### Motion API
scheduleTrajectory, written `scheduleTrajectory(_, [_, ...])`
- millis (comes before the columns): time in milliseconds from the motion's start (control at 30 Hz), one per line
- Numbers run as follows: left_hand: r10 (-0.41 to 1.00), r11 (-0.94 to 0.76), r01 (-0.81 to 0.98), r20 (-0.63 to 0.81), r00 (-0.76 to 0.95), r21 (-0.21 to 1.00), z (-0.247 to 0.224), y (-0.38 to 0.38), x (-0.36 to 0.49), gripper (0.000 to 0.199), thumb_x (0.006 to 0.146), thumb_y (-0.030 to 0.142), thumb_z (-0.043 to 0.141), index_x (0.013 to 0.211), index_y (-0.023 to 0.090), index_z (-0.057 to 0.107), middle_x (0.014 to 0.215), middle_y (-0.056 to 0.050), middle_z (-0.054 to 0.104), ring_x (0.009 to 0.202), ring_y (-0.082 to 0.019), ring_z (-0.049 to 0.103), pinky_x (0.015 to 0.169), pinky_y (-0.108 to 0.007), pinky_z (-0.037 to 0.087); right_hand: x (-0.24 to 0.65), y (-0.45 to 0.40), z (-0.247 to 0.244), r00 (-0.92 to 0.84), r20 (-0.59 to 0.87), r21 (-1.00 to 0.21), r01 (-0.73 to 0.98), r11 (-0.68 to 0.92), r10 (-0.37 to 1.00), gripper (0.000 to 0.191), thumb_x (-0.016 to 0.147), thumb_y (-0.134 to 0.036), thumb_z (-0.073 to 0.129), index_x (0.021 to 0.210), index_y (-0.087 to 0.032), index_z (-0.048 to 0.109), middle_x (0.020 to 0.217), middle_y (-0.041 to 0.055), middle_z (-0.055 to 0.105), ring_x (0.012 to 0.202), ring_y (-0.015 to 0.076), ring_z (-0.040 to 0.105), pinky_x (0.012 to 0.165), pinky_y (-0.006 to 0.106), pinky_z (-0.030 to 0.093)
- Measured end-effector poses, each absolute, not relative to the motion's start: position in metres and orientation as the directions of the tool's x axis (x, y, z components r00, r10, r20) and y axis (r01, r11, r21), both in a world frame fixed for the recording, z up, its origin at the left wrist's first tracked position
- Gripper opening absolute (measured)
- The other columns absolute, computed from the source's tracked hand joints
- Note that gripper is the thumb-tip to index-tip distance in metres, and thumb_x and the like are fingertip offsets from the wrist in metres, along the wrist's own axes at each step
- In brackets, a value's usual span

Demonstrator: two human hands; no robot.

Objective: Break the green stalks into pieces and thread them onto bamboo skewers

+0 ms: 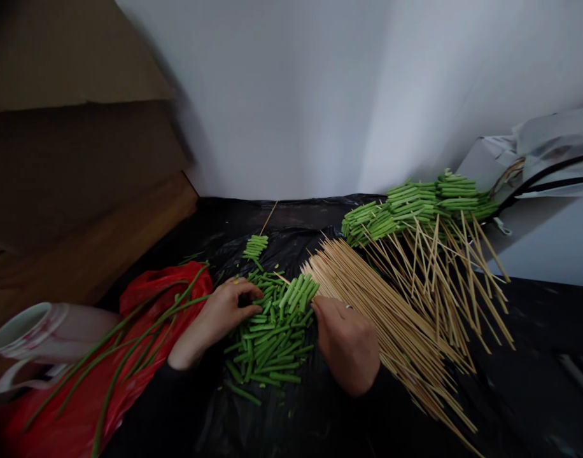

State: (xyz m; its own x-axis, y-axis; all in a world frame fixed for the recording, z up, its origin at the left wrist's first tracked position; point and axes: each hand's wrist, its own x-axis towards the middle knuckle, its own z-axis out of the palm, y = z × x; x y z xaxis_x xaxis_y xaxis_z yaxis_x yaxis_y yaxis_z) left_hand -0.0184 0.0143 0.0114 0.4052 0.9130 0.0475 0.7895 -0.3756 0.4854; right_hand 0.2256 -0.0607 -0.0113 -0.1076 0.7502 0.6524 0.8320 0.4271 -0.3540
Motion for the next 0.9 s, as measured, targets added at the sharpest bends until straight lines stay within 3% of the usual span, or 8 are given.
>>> scheduleTrajectory(167, [0.893, -0.434, 0.769, 0.114, 0.435, 0.469, 0.013, 0.015, -0.02, 0.011, 0.081, 0.015, 0.067, 0.088, 0.019, 0.074, 0.089, -0.005, 0.071, 0.09, -0.022, 0.062, 0.09, -0.037, 0.042, 0.225, -0.061, -0.013, -0.112, 0.647, -0.345, 0.84, 0.42, 0.754, 0.021, 0.099, -0.021, 0.048, 0.092, -0.016, 0.068, 0.081, 0.0053, 0.072, 0.07, 0.0148, 0.067, 0.067, 0.026, 0.043])
scheduleTrajectory(333, [0.943, -0.333, 0.621, 0.232, 0.24, 0.709, 0.012, 0.014, -0.015, 0.017, 0.085, 0.028, 0.065, 0.095, 0.018, 0.075, 0.088, -0.006, 0.071, 0.084, -0.02, 0.064, 0.078, -0.032, 0.046, 0.225, -0.061, -0.013, -0.108, 0.641, -0.342, 0.846, 0.41, 0.76, 0.022, 0.099, -0.021, 0.048, 0.092, -0.016, 0.068, 0.079, 0.0047, 0.072, 0.068, 0.0147, 0.067, 0.066, 0.026, 0.042])
scheduleTrajectory(433, [0.984, -0.177, 0.399, 0.15, 0.097, 0.9, 0.011, 0.012, -0.007, 0.024, 0.084, 0.036, 0.066, 0.092, 0.016, 0.075, 0.084, -0.006, 0.072, 0.08, -0.02, 0.065, 0.074, -0.03, 0.048, 0.225, -0.062, -0.012, -0.113, 0.638, -0.355, 0.835, 0.42, 0.762, 0.021, 0.099, -0.021, 0.048, 0.093, -0.016, 0.068, 0.079, 0.0046, 0.072, 0.068, 0.0146, 0.066, 0.066, 0.026, 0.042])
scheduleTrajectory(533, [0.998, -0.001, 0.138, -0.008, 0.065, 0.99, 0.011, 0.009, 0.001, 0.028, 0.078, 0.04, 0.073, 0.089, 0.015, 0.075, 0.078, -0.005, 0.073, 0.071, -0.017, 0.065, 0.068, -0.027, 0.049, 0.223, -0.063, -0.011, -0.119, 0.636, -0.357, 0.83, 0.428, 0.763, 0.023, 0.1, -0.022, 0.046, 0.095, -0.017, 0.068, 0.077, 0.0049, 0.071, 0.066, 0.0143, 0.064, 0.064, 0.025, 0.043])
scheduleTrajectory(633, [0.992, 0.115, -0.101, -0.108, 0.065, 0.988, 0.013, 0.008, 0.007, 0.028, 0.07, 0.037, 0.081, 0.087, 0.015, 0.075, 0.074, -0.002, 0.072, 0.067, -0.011, 0.063, 0.067, -0.023, 0.049, 0.222, -0.064, -0.01, -0.127, 0.62, -0.344, 0.843, 0.414, 0.774, 0.026, 0.101, -0.024, 0.043, 0.095, -0.019, 0.068, 0.071, 0.0048, 0.069, 0.063, 0.0142, 0.062, 0.061, 0.025, 0.042])
scheduleTrajectory(767, [0.955, 0.293, -0.389, -0.248, 0.162, 0.873, 0.016, 0.007, 0.009, 0.03, 0.066, 0.029, 0.085, 0.09, 0.013, 0.077, 0.068, 0.001, 0.066, 0.062, -0.005, 0.057, 0.062, -0.016, 0.047, 0.221, -0.065, -0.009, -0.14, 0.606, -0.324, 0.855, 0.404, 0.783, 0.028, 0.1, -0.025, 0.043, 0.093, -0.02, 0.069, 0.068, 0.0046, 0.067, 0.059, 0.014, 0.06, 0.058, 0.024, 0.041])
scheduleTrajectory(900, [0.938, 0.342, -0.473, -0.267, 0.22, 0.812, 0.016, 0.007, 0.007, 0.032, 0.062, 0.022, 0.088, 0.091, 0.012, 0.077, 0.07, 0.0, 0.066, 0.064, -0.005, 0.058, 0.062, -0.015, 0.047, 0.221, -0.065, -0.011, -0.141, 0.615, -0.321, 0.854, 0.41, 0.776, 0.027, 0.1, -0.023, 0.044, 0.092, -0.018, 0.069, 0.07, 0.0043, 0.068, 0.06, 0.0137, 0.06, 0.059, 0.025, 0.041])
